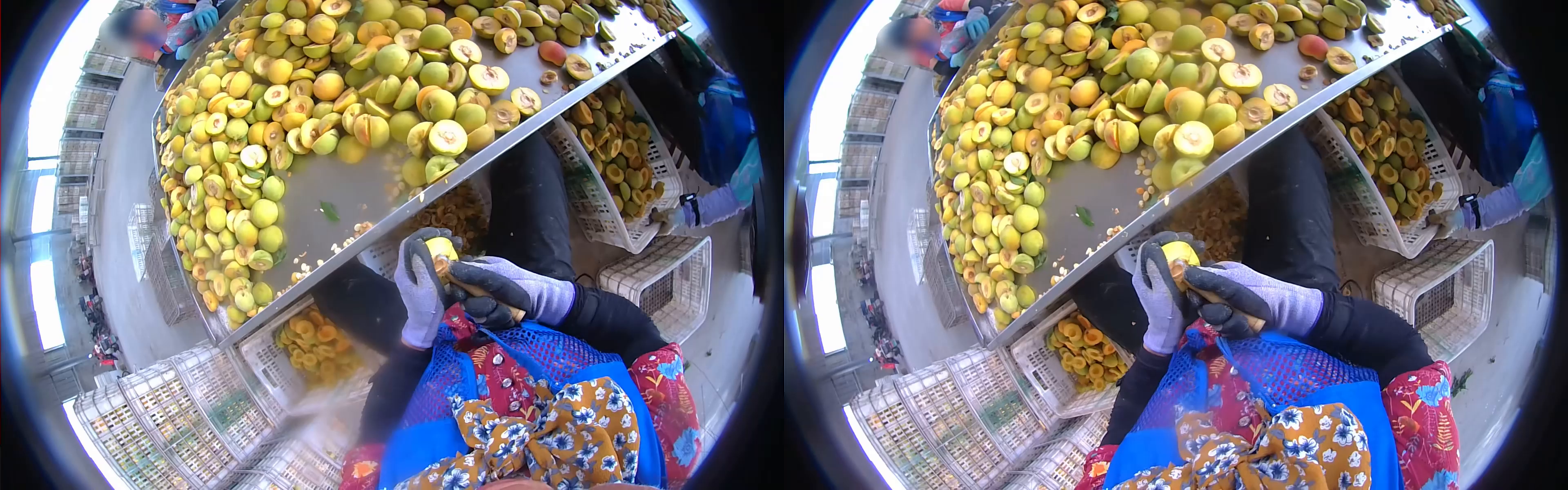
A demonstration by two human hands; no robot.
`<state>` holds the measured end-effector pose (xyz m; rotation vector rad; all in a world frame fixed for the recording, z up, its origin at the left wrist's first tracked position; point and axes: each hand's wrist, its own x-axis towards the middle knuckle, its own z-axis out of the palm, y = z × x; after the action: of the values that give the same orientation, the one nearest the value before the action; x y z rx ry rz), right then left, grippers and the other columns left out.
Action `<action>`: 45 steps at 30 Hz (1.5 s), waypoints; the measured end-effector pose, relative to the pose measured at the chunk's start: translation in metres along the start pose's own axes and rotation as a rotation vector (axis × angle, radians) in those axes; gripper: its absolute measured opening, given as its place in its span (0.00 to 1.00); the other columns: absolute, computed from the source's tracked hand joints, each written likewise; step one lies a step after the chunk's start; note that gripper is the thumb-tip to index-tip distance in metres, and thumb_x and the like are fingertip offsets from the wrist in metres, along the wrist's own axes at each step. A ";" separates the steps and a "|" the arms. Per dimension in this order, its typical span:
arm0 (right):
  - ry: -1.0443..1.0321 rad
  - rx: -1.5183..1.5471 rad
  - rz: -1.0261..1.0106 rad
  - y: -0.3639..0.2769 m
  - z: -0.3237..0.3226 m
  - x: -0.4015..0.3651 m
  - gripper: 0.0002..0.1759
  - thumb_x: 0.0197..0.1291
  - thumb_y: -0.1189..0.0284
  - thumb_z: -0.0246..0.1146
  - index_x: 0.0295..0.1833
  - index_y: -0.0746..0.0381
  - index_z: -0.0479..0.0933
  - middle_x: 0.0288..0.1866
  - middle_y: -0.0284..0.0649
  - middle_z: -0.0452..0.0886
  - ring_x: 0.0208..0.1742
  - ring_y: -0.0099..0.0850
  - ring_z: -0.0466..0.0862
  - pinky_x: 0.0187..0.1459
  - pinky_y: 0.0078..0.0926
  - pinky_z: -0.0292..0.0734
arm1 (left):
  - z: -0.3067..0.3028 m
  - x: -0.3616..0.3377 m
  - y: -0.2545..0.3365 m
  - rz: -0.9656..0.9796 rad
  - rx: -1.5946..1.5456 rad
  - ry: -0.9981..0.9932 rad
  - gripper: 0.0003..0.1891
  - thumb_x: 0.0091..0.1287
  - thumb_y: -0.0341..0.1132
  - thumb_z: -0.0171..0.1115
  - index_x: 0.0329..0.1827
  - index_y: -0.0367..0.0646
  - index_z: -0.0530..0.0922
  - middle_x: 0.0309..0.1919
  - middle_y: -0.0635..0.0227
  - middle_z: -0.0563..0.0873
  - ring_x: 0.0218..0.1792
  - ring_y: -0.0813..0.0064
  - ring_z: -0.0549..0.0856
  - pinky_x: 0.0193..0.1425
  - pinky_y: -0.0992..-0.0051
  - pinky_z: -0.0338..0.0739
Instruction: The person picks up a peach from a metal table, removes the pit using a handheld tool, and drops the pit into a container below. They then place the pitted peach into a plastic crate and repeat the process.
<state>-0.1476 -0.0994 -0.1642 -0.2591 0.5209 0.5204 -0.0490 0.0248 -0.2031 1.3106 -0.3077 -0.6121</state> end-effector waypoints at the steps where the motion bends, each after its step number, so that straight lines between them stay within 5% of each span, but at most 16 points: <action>1: -0.057 0.054 0.033 -0.001 -0.002 -0.001 0.22 0.75 0.52 0.52 0.42 0.62 0.72 0.17 0.32 0.68 0.10 0.20 0.66 0.10 0.15 0.61 | 0.002 0.000 -0.002 0.027 0.014 0.011 0.20 0.82 0.44 0.45 0.55 0.34 0.75 0.47 0.56 0.84 0.45 0.67 0.86 0.49 0.69 0.84; 4: -0.305 0.395 0.282 -0.001 -0.027 0.007 0.22 0.75 0.52 0.52 0.43 0.62 0.72 0.16 0.31 0.66 0.10 0.20 0.65 0.10 0.15 0.61 | 0.006 -0.004 -0.003 0.084 -0.131 -0.027 0.16 0.81 0.40 0.47 0.52 0.35 0.76 0.43 0.59 0.85 0.44 0.67 0.86 0.51 0.69 0.82; 7: -0.035 -0.002 0.047 -0.006 -0.003 -0.007 0.22 0.75 0.52 0.52 0.40 0.61 0.70 0.17 0.32 0.66 0.11 0.18 0.63 0.09 0.13 0.57 | -0.003 -0.003 -0.008 0.096 0.078 -0.006 0.11 0.78 0.33 0.49 0.51 0.36 0.77 0.41 0.61 0.86 0.43 0.69 0.87 0.51 0.70 0.80; 11: -0.167 0.465 0.270 -0.001 -0.027 0.002 0.20 0.76 0.54 0.52 0.40 0.62 0.69 0.16 0.30 0.65 0.10 0.16 0.60 0.09 0.11 0.54 | -0.009 -0.007 -0.005 0.217 0.157 -0.033 0.13 0.80 0.34 0.47 0.53 0.34 0.76 0.42 0.61 0.86 0.43 0.72 0.86 0.52 0.72 0.79; 13: -0.029 0.430 0.164 0.003 -0.020 -0.001 0.20 0.75 0.55 0.52 0.41 0.62 0.70 0.17 0.31 0.66 0.10 0.15 0.60 0.10 0.10 0.55 | -0.007 -0.012 0.000 0.171 -0.039 -0.060 0.12 0.79 0.33 0.49 0.54 0.34 0.76 0.43 0.60 0.86 0.44 0.72 0.86 0.54 0.71 0.79; 16: -0.041 0.107 0.036 0.004 -0.013 0.005 0.19 0.75 0.56 0.53 0.46 0.64 0.71 0.21 0.34 0.69 0.12 0.14 0.61 0.10 0.10 0.57 | -0.009 -0.011 0.001 0.243 0.273 0.075 0.10 0.75 0.31 0.51 0.50 0.35 0.76 0.39 0.61 0.85 0.42 0.72 0.85 0.51 0.70 0.79; 20: -0.125 0.510 0.068 0.011 -0.007 0.006 0.21 0.75 0.59 0.52 0.61 0.64 0.69 0.37 0.37 0.76 0.16 0.17 0.68 0.14 0.09 0.64 | -0.012 -0.008 -0.008 0.149 -0.104 -0.030 0.09 0.75 0.32 0.52 0.50 0.36 0.76 0.38 0.61 0.86 0.42 0.73 0.85 0.51 0.71 0.79; 25: 0.066 0.217 -0.179 0.026 -0.015 0.010 0.22 0.75 0.60 0.53 0.65 0.63 0.67 0.40 0.42 0.79 0.16 0.20 0.71 0.14 0.10 0.66 | -0.024 -0.004 0.009 0.162 -0.086 -0.156 0.13 0.80 0.37 0.50 0.52 0.35 0.76 0.41 0.64 0.85 0.45 0.77 0.84 0.53 0.74 0.77; 29: -0.048 0.121 -0.110 0.016 -0.003 0.025 0.20 0.74 0.59 0.54 0.57 0.65 0.70 0.31 0.39 0.77 0.13 0.19 0.69 0.12 0.12 0.63 | -0.012 0.000 -0.018 0.168 -0.145 0.350 0.15 0.79 0.40 0.52 0.52 0.35 0.78 0.39 0.65 0.85 0.40 0.75 0.84 0.47 0.73 0.79; 32: -0.064 -0.047 -0.132 0.014 0.005 0.024 0.21 0.73 0.55 0.55 0.47 0.66 0.72 0.20 0.36 0.71 0.11 0.19 0.66 0.11 0.14 0.58 | -0.055 0.014 -0.044 -0.091 -0.632 0.330 0.19 0.80 0.47 0.51 0.54 0.37 0.77 0.42 0.62 0.86 0.41 0.72 0.87 0.47 0.74 0.84; 34: 0.065 -0.227 -0.184 0.010 0.006 0.024 0.22 0.73 0.54 0.55 0.45 0.65 0.72 0.18 0.34 0.69 0.11 0.20 0.66 0.12 0.15 0.58 | -0.084 0.004 -0.001 -0.131 -0.854 0.241 0.22 0.79 0.51 0.48 0.58 0.40 0.74 0.43 0.57 0.85 0.43 0.62 0.88 0.45 0.58 0.89; 39: 0.370 -0.756 -0.234 0.007 0.028 0.036 0.17 0.72 0.59 0.58 0.48 0.65 0.73 0.24 0.32 0.73 0.19 0.18 0.72 0.21 0.14 0.65 | -0.156 -0.030 0.003 -0.190 -0.819 0.409 0.24 0.80 0.53 0.44 0.59 0.39 0.74 0.48 0.59 0.84 0.50 0.60 0.86 0.52 0.53 0.87; 40: 0.385 -0.849 -0.272 0.006 0.018 0.042 0.18 0.72 0.63 0.58 0.56 0.67 0.72 0.32 0.34 0.76 0.28 0.19 0.75 0.29 0.16 0.68 | -0.169 -0.040 0.001 -0.078 -0.699 0.480 0.21 0.77 0.48 0.54 0.58 0.38 0.74 0.47 0.58 0.84 0.49 0.60 0.86 0.52 0.55 0.86; 42: 0.431 -0.918 -0.337 0.010 0.000 0.051 0.23 0.72 0.68 0.57 0.66 0.68 0.69 0.47 0.38 0.79 0.44 0.23 0.78 0.44 0.20 0.72 | -0.218 -0.067 -0.008 0.362 0.871 0.558 0.18 0.74 0.36 0.62 0.62 0.39 0.73 0.53 0.55 0.82 0.53 0.58 0.83 0.59 0.60 0.82; 43: 0.456 -0.892 -0.360 0.016 -0.008 0.054 0.24 0.71 0.70 0.56 0.69 0.67 0.68 0.53 0.41 0.81 0.51 0.27 0.80 0.52 0.23 0.73 | -0.243 -0.080 -0.002 0.318 1.163 0.624 0.19 0.70 0.28 0.66 0.61 0.37 0.73 0.51 0.59 0.82 0.50 0.64 0.83 0.54 0.68 0.81; 45: 0.504 -1.064 -0.403 0.016 -0.020 0.060 0.26 0.70 0.72 0.56 0.71 0.67 0.68 0.61 0.46 0.81 0.60 0.32 0.81 0.61 0.26 0.72 | -0.304 -0.098 -0.043 0.132 0.071 1.114 0.18 0.71 0.37 0.64 0.57 0.34 0.75 0.48 0.56 0.82 0.47 0.62 0.82 0.54 0.70 0.77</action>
<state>-0.1201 -0.0689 -0.2145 -1.5092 0.6168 0.2888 0.0254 0.3205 -0.3074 1.4910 0.5014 0.2910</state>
